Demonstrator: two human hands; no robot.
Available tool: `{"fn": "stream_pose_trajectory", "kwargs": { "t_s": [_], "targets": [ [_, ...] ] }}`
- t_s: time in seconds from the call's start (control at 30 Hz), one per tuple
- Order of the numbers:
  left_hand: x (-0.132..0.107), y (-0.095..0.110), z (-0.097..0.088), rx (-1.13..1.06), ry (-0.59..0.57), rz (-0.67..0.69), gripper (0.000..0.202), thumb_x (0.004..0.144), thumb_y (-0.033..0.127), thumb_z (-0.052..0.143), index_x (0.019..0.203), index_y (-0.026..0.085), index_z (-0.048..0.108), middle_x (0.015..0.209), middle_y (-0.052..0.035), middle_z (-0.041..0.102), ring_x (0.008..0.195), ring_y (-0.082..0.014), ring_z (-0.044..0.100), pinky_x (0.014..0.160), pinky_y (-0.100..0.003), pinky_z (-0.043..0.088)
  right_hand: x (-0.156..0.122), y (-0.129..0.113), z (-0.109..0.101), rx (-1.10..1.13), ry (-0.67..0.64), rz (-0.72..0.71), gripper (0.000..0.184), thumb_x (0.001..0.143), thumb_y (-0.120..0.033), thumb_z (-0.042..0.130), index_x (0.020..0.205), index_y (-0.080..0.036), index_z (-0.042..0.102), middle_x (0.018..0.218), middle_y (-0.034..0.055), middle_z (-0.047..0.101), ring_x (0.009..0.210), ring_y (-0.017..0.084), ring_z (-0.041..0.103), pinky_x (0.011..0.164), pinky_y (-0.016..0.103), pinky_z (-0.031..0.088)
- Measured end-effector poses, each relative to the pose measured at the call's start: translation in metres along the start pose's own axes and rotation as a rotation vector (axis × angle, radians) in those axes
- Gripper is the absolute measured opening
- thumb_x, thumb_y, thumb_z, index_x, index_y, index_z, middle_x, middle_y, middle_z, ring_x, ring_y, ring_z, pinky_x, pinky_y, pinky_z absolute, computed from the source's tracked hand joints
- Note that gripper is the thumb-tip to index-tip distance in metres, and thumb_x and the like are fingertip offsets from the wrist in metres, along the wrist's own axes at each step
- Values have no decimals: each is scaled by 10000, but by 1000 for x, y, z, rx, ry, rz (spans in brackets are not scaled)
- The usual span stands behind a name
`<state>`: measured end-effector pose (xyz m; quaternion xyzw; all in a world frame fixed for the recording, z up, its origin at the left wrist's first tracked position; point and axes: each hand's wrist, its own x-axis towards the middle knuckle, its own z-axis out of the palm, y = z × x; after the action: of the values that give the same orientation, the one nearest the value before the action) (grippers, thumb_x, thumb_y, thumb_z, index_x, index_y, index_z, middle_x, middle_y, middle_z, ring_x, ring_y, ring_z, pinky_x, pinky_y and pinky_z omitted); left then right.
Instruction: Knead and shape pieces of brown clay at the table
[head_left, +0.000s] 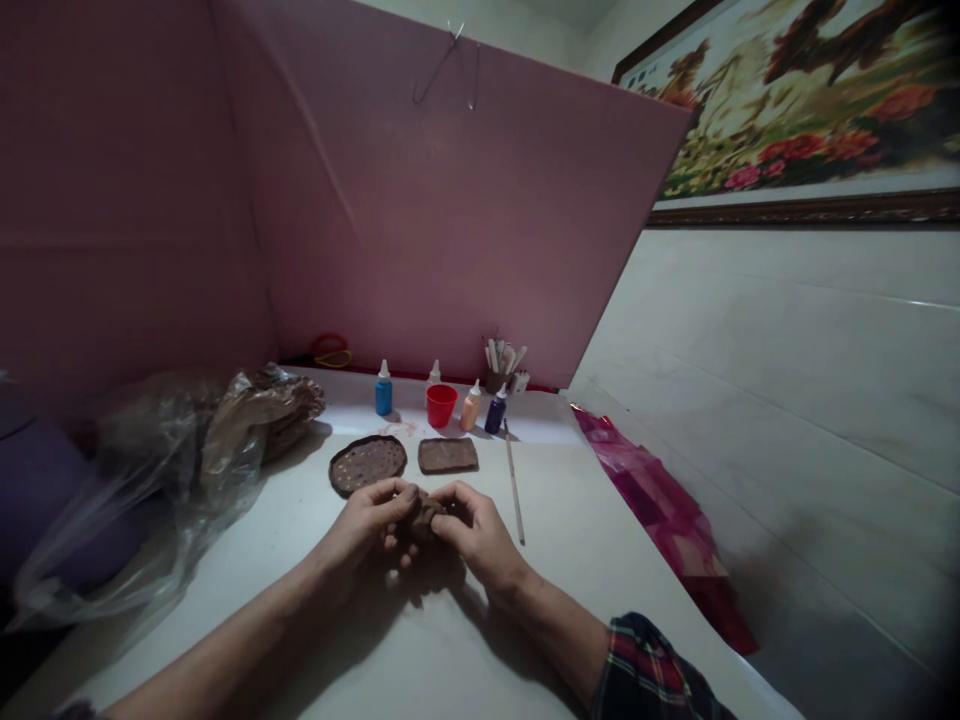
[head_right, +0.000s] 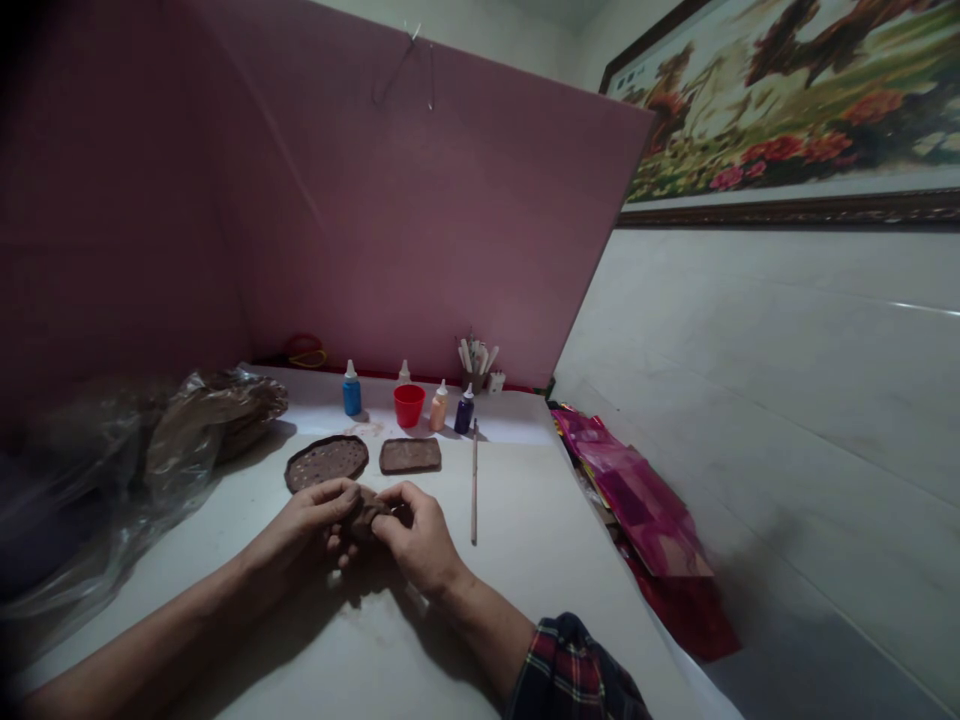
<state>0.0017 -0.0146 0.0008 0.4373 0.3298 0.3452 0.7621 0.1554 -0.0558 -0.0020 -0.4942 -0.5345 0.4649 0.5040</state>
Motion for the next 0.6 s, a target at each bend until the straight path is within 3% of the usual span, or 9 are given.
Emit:
{"fn": "stream_pose_trajectory", "kwargs": {
  "t_s": [0.6],
  "targets": [
    [1, -1, -2, 2, -8, 6, 314, 734, 402, 705, 827, 126, 588, 611, -28, 605, 461, -113, 547, 428, -226, 453, 0, 1, 0, 1, 1, -8, 120, 732, -210, 581, 834, -152, 601, 711, -9, 594, 655, 123, 524, 628, 240, 406]
  ]
}}
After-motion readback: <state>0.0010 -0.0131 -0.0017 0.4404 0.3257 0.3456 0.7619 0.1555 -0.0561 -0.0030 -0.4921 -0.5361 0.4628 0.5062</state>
